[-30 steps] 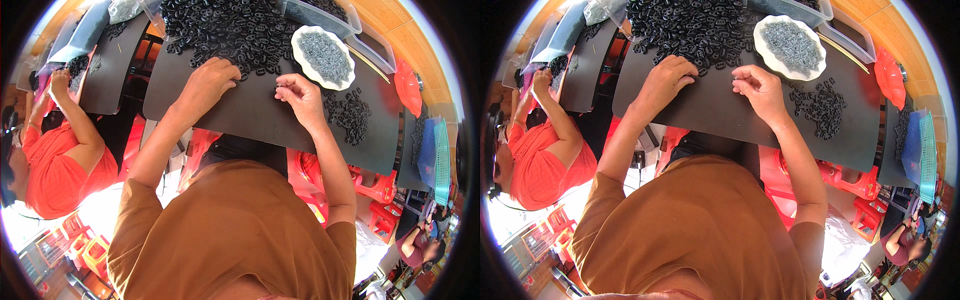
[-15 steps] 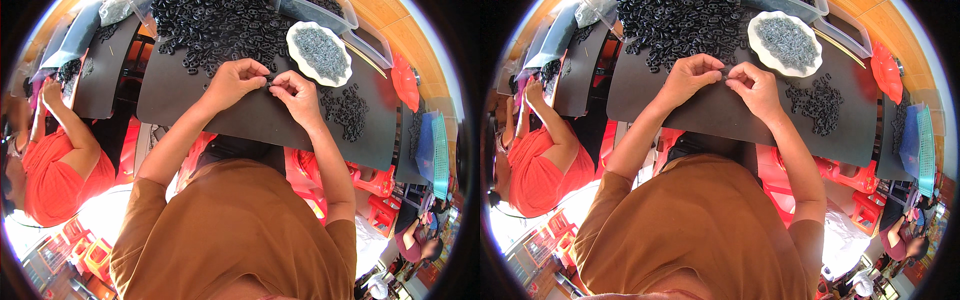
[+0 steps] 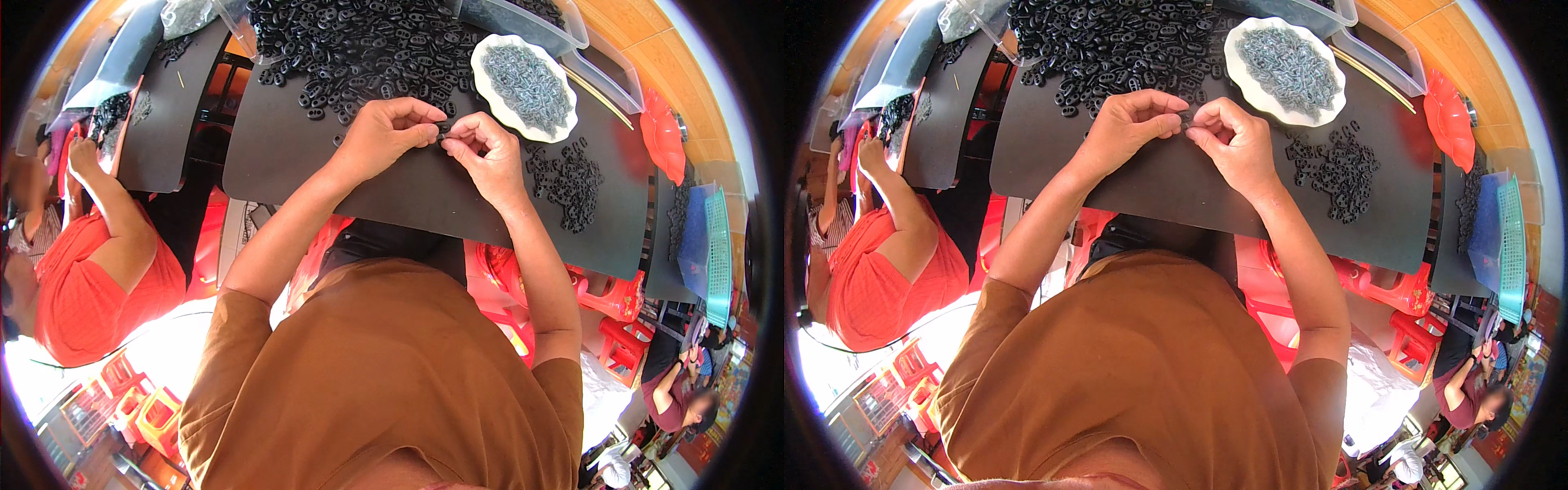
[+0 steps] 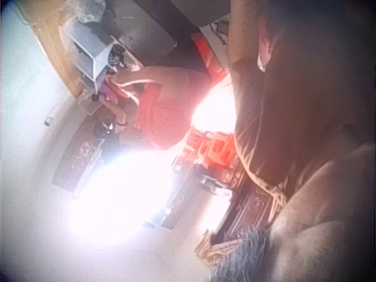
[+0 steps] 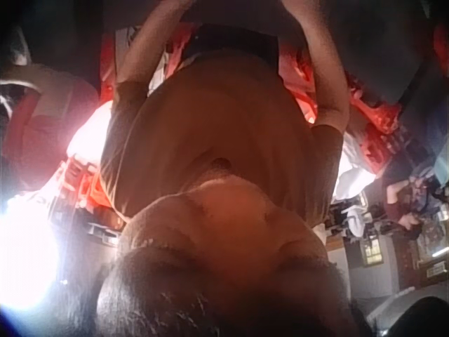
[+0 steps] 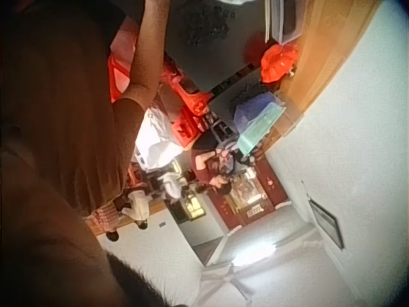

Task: The person repeatedly picks up small black plastic components and metal pins from a table and a bowl, then inserts the pins into the components by hand. The assembled units are placed back onto the table surface.

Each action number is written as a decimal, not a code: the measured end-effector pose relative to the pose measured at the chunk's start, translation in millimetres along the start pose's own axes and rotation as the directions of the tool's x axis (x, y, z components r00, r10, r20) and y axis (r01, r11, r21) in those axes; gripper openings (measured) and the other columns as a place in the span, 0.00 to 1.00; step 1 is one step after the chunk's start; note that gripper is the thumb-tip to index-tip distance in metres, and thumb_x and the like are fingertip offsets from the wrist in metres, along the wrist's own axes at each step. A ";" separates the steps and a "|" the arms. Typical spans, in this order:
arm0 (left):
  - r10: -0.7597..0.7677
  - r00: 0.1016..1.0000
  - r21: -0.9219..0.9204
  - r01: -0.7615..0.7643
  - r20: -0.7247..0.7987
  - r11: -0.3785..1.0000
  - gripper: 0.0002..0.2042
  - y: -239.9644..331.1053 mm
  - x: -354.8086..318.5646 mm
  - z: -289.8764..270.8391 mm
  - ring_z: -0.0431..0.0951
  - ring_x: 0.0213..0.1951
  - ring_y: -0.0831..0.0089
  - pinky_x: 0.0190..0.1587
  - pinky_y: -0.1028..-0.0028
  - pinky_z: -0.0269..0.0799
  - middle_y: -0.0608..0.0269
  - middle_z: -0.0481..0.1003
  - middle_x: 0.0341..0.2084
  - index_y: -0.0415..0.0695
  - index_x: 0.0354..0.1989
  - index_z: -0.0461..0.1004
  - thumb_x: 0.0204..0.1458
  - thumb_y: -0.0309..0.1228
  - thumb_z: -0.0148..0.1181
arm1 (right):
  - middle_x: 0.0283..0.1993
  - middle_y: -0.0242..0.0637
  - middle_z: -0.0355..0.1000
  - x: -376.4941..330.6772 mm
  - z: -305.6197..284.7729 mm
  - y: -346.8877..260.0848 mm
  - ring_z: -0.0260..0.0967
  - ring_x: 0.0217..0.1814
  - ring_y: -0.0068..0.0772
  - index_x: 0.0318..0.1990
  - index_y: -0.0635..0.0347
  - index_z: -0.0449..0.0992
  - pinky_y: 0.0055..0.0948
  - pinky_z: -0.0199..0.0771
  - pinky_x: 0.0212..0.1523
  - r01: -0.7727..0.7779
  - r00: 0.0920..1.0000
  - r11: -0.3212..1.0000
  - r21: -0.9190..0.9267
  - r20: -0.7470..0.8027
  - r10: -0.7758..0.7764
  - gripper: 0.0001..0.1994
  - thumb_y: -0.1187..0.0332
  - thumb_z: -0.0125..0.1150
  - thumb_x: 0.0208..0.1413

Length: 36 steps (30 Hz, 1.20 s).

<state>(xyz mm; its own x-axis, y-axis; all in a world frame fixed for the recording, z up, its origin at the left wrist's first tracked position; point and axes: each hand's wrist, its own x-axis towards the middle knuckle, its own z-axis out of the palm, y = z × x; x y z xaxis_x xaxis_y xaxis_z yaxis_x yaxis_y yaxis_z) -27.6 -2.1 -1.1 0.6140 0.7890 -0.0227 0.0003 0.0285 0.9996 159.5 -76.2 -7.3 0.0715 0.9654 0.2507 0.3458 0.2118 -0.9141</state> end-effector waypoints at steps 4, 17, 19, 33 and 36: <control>0.014 1.000 0.021 -0.014 0.015 1.000 0.11 -0.9 0.2 -0.1 0.79 0.34 0.80 0.40 0.79 0.75 0.63 0.80 0.30 0.36 0.45 0.78 0.54 0.25 0.62 | 0.28 0.28 0.76 -0.2 0.1 -3.5 0.71 0.29 0.11 0.34 0.61 0.75 0.15 0.70 0.28 -0.003 1.000 1.000 0.004 -0.012 0.003 0.08 0.78 0.69 0.49; 0.128 0.992 0.261 -0.123 -0.003 0.957 0.08 2.1 -4.6 7.1 0.79 0.34 0.83 0.39 0.80 0.76 0.66 0.80 0.31 0.38 0.41 0.80 0.53 0.23 0.63 | 0.29 0.30 0.76 -0.3 2.3 -8.7 0.71 0.29 0.14 0.36 0.60 0.73 0.18 0.70 0.28 -0.035 0.999 0.997 -0.071 -0.010 0.034 0.11 0.80 0.69 0.47; 0.166 0.986 0.299 -0.159 0.001 0.941 0.08 2.3 -4.5 7.2 0.80 0.34 0.81 0.39 0.79 0.77 0.64 0.81 0.31 0.38 0.40 0.80 0.52 0.23 0.63 | 0.30 0.31 0.76 -0.7 3.0 -8.6 0.72 0.29 0.17 0.37 0.60 0.73 0.20 0.71 0.29 -0.014 1.000 0.993 -0.120 -0.017 0.012 0.12 0.80 0.69 0.46; 0.200 0.979 0.391 -0.199 0.038 0.899 0.06 3.8 -8.5 11.1 0.79 0.28 0.79 0.33 0.77 0.75 0.63 0.80 0.26 0.38 0.36 0.80 0.49 0.23 0.65 | 0.32 0.35 0.73 -6.8 -4.2 -12.7 0.74 0.33 0.29 0.37 0.59 0.74 0.26 0.73 0.32 0.079 0.996 0.957 -0.280 0.056 -0.066 0.13 0.81 0.69 0.43; 0.171 0.984 0.385 -0.177 0.048 0.906 0.06 7.7 -9.7 11.2 0.79 0.28 0.80 0.33 0.78 0.75 0.63 0.80 0.26 0.39 0.35 0.80 0.49 0.23 0.65 | 0.32 0.35 0.73 -9.0 -4.6 -10.5 0.75 0.34 0.30 0.36 0.60 0.74 0.26 0.75 0.34 0.086 0.996 0.970 -0.228 0.057 -0.075 0.13 0.83 0.68 0.43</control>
<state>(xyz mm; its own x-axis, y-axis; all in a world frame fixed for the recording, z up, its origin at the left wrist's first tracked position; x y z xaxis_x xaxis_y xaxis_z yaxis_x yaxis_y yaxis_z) -24.7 -16.5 7.1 0.6424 0.7515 0.1498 0.1953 -0.3496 0.9163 159.6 -87.8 1.5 -0.0084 0.9541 0.2995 0.5547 0.2536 -0.7925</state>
